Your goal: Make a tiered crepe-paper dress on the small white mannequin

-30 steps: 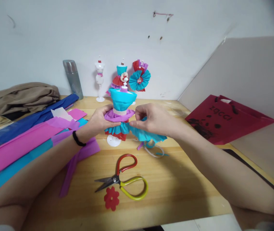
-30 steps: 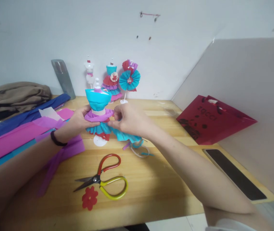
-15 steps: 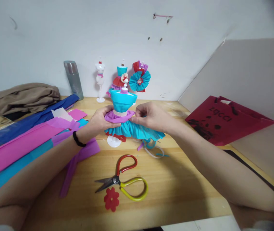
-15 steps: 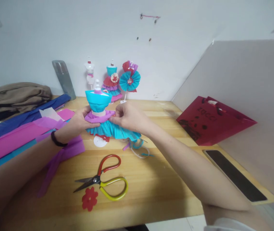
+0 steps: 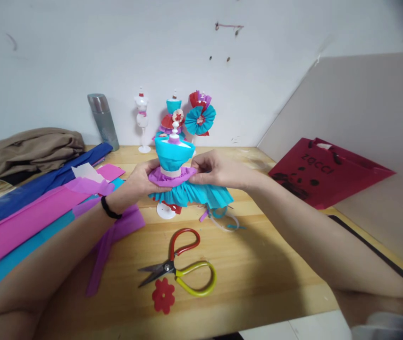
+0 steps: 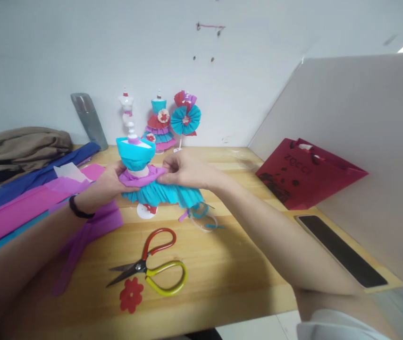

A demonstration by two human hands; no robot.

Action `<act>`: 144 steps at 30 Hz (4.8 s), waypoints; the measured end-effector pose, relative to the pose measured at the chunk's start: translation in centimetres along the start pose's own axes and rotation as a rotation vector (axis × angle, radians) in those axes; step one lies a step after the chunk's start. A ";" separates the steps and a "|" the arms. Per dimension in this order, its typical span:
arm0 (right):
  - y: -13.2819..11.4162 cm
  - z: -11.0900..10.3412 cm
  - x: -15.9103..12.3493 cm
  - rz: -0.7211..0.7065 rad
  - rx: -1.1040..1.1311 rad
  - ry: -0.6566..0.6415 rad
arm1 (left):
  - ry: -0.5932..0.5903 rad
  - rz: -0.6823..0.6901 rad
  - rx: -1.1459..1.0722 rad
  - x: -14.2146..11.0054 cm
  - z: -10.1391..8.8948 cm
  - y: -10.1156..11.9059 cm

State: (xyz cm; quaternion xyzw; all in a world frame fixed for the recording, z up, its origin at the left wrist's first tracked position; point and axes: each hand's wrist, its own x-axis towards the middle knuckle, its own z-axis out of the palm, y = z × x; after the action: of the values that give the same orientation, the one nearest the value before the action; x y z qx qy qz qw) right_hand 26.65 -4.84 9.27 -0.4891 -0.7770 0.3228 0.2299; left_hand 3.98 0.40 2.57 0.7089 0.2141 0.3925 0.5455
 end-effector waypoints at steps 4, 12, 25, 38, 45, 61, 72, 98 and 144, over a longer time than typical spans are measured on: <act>-0.2 -0.5 0.0 0.002 0.063 -0.070 | -0.025 -0.008 0.000 0.0 -0.3 -0.3; -0.4 -0.6 0.3 -0.047 0.188 -0.154 | 0.006 -0.087 0.018 -0.3 -0.7 0.0; -1.3 -0.8 0.2 -0.134 0.257 -0.240 | -0.079 -0.058 0.033 -0.4 -0.8 0.1; -0.2 -0.7 1.0 -0.190 0.252 -0.278 | -0.101 -0.017 0.096 -0.4 -1.0 -0.1; 0.4 0.5 1.4 -0.216 0.249 -0.215 | -0.120 -0.032 0.078 -0.4 -1.3 0.0; 0.9 3.1 1.2 -0.173 0.235 0.155 | -0.073 0.123 -0.065 1.2 -2.5 -1.7; 0.7 3.6 1.0 -0.132 0.158 0.312 | -0.019 0.116 0.047 0.5 -1.4 0.5; -3.5 3.7 -1.9 -0.065 -0.295 0.259 | 0.163 0.014 0.185 -1.1 1.7 3.1; -5.4 3.3 -5.2 -0.166 -0.311 0.277 | 0.026 0.044 -0.172 -1.4 -0.7 3.2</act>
State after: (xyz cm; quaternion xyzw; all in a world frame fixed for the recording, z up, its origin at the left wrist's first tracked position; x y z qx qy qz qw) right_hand 23.25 -12.16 10.72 -0.4927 -0.8161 0.1085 0.2820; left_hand 2.24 -1.19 5.16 0.6589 0.1710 0.4304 0.5928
